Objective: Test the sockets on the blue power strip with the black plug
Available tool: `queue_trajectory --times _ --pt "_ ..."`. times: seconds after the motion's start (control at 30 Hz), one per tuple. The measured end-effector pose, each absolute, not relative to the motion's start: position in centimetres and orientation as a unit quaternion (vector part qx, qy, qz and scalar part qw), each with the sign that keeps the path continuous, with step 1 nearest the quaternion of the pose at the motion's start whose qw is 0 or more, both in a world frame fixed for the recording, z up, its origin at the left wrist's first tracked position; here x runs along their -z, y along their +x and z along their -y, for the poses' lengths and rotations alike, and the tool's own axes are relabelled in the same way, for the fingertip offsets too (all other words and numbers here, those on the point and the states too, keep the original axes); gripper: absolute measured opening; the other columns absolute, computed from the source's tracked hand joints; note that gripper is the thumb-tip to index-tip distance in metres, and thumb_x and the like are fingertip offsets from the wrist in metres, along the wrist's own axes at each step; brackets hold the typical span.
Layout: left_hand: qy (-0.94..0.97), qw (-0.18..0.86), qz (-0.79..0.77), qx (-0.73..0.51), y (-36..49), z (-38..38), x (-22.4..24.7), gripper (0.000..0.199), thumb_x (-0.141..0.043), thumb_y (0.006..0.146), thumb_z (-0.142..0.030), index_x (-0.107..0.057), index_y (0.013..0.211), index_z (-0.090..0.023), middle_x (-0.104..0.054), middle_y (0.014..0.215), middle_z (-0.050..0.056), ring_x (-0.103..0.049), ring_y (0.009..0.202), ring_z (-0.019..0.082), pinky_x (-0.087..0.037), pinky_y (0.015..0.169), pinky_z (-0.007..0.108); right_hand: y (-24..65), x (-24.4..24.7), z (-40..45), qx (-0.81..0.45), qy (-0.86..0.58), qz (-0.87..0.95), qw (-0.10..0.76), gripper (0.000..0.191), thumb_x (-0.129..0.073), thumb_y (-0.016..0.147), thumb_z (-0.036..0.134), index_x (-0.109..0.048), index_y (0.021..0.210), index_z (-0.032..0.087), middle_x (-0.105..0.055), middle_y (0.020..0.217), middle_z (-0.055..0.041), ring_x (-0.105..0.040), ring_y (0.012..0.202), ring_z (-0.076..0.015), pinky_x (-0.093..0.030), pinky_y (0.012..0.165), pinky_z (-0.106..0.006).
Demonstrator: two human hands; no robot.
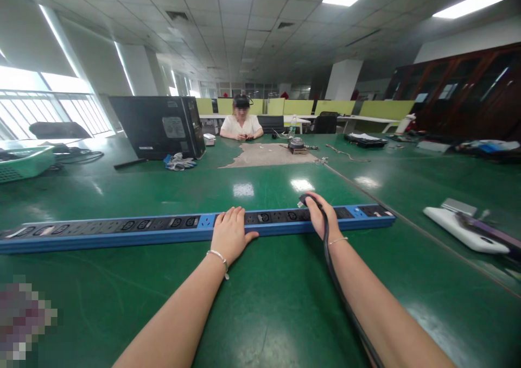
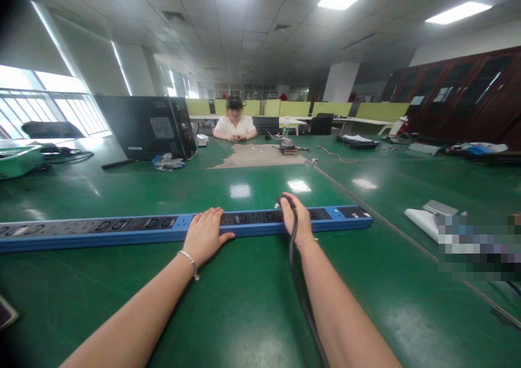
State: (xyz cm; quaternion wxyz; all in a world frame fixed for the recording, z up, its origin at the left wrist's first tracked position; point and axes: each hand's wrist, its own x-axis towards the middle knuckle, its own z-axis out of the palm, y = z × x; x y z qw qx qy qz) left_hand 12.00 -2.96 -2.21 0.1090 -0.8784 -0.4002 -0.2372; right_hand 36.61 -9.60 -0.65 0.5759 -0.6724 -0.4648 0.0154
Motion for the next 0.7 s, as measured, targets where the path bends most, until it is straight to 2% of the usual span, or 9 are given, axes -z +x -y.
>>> queue_trajectory --times 0.1,0.43,0.53,0.7 --pt "-0.878 0.108 0.400 0.240 12.0 3.0 2.2 0.062 -0.055 0.075 -0.053 -0.047 0.122 -0.013 -0.053 0.127 0.014 -0.044 0.121 0.028 -0.031 0.100 0.042 38.9 1.0 11.0 -0.015 -0.699 0.473 0.536 0.038 -0.046 0.080 0.047 -0.064 0.099 0.020 -0.068 0.093 -0.0059 -0.061 0.088 -0.0224 -0.045 0.085 -0.039" --pt "-0.876 0.100 0.402 0.248 12.0 2.8 2.4 0.063 -0.056 0.074 -0.054 -0.047 0.122 -0.012 -0.054 0.126 0.015 -0.044 0.121 0.028 -0.031 0.101 0.042 38.1 1.3 11.5 0.018 -0.716 0.551 0.428 0.032 -0.043 0.083 0.036 -0.062 0.105 0.024 -0.070 0.090 -0.0026 -0.064 0.087 -0.0198 -0.048 0.081 -0.032" --pt "-0.875 0.098 0.403 0.249 12.0 2.9 2.3 0.062 -0.056 0.075 -0.053 -0.047 0.122 -0.013 -0.054 0.127 0.014 -0.044 0.121 0.028 -0.031 0.101 0.042 37.7 1.3 11.4 0.050 -0.715 0.576 0.394 0.032 -0.042 0.083 0.034 -0.062 0.105 0.023 -0.069 0.097 -0.0036 -0.064 0.089 -0.0201 -0.049 0.083 -0.033" --pt "-0.875 0.094 0.407 0.245 12.0 3.0 2.2 0.062 -0.056 0.074 -0.052 -0.048 0.122 -0.014 -0.053 0.127 0.014 -0.044 0.121 0.028 -0.031 0.101 0.042 36.9 1.8 11.4 0.110 -0.704 0.596 0.369 0.030 -0.041 0.084 0.029 -0.062 0.104 0.024 -0.065 0.111 -0.0038 -0.061 0.101 -0.0195 -0.043 0.094 -0.036"
